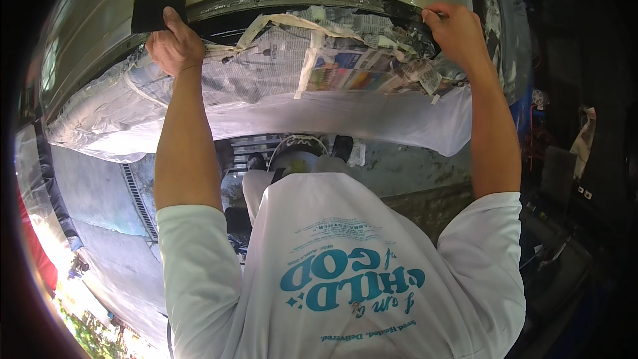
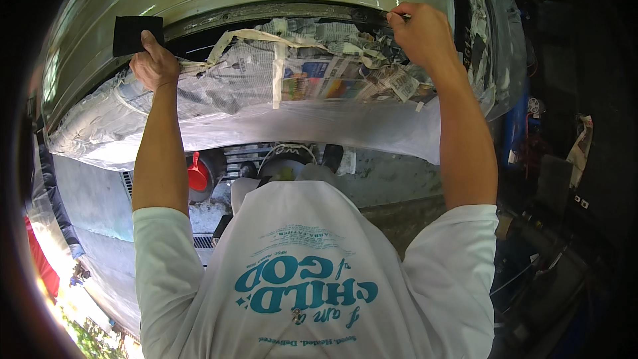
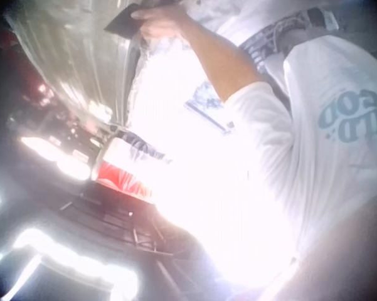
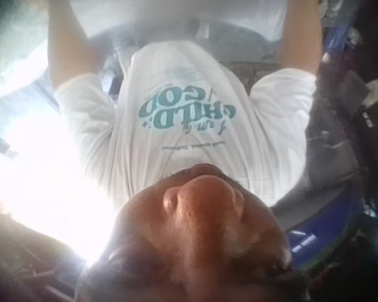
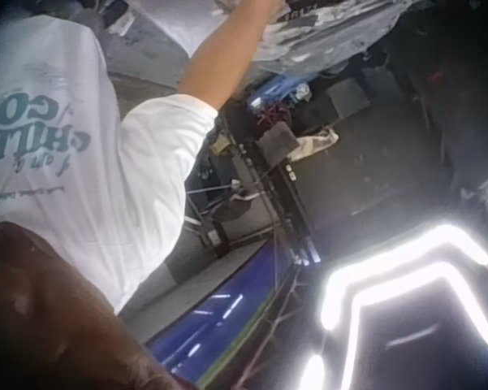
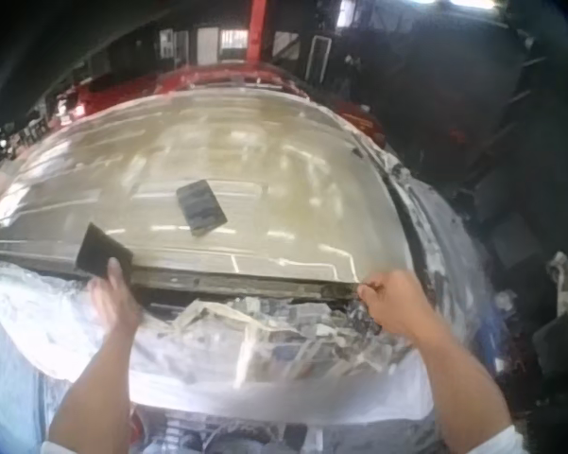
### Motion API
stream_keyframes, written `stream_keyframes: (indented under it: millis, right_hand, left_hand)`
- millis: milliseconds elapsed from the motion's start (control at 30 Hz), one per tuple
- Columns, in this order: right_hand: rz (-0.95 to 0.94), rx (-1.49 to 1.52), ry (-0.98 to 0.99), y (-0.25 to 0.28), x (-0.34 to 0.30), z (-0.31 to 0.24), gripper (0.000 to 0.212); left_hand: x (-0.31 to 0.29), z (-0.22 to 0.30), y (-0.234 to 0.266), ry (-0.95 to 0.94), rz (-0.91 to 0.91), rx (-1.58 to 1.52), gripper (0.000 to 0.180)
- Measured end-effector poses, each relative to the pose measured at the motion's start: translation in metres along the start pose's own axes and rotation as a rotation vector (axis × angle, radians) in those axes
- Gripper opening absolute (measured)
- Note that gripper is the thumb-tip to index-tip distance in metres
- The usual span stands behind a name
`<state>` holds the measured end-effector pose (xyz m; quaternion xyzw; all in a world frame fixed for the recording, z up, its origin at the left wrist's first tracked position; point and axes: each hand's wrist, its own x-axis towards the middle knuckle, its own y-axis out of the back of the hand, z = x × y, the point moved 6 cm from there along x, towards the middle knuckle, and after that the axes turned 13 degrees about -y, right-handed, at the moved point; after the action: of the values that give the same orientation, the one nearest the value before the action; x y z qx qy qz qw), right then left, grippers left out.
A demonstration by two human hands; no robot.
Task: The person sands the edge of a car hood using a sanding block and sandpaper. They repeatedly rub the surface, occasionally pause to pour water from a red scoop onto the area, and continue sanding. The hood is partially covered with newspaper and plastic sheeting.
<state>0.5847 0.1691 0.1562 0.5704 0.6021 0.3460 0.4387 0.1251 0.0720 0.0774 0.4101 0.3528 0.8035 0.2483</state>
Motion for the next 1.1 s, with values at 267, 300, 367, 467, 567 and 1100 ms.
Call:
stream_keyframes:
  millis: [267,300,367,467,567,1100]
  right_hand:
    - [0.101,-0.057,-0.008,-0.011,-0.016,0.000,0.024]
    - [0.095,-0.080,0.020,-0.012,-0.015,-0.002,0.024]
    - [0.084,-0.126,0.078,-0.009,-0.011,-0.005,0.024]
    - [0.058,-0.083,0.062,-0.007,-0.008,-0.004,0.024]
    - [0.045,-0.069,0.056,-0.008,-0.011,-0.003,0.025]
    - [-0.010,-0.462,0.179,-0.002,0.004,-0.040,0.026]
  left_hand:
    - [-0.005,-0.004,-0.001,-0.144,0.122,-0.041,0.053]
    - [-0.005,-0.006,-0.003,-0.178,0.160,-0.021,0.053]
    - [-0.005,-0.011,-0.009,-0.207,0.160,0.036,0.052]
    - [-0.004,-0.011,-0.009,-0.167,0.062,0.096,0.053]
    - [0.000,-0.007,-0.004,-0.121,0.035,0.036,0.055]
    - [-0.006,0.008,0.011,-0.042,0.099,-0.077,0.063]
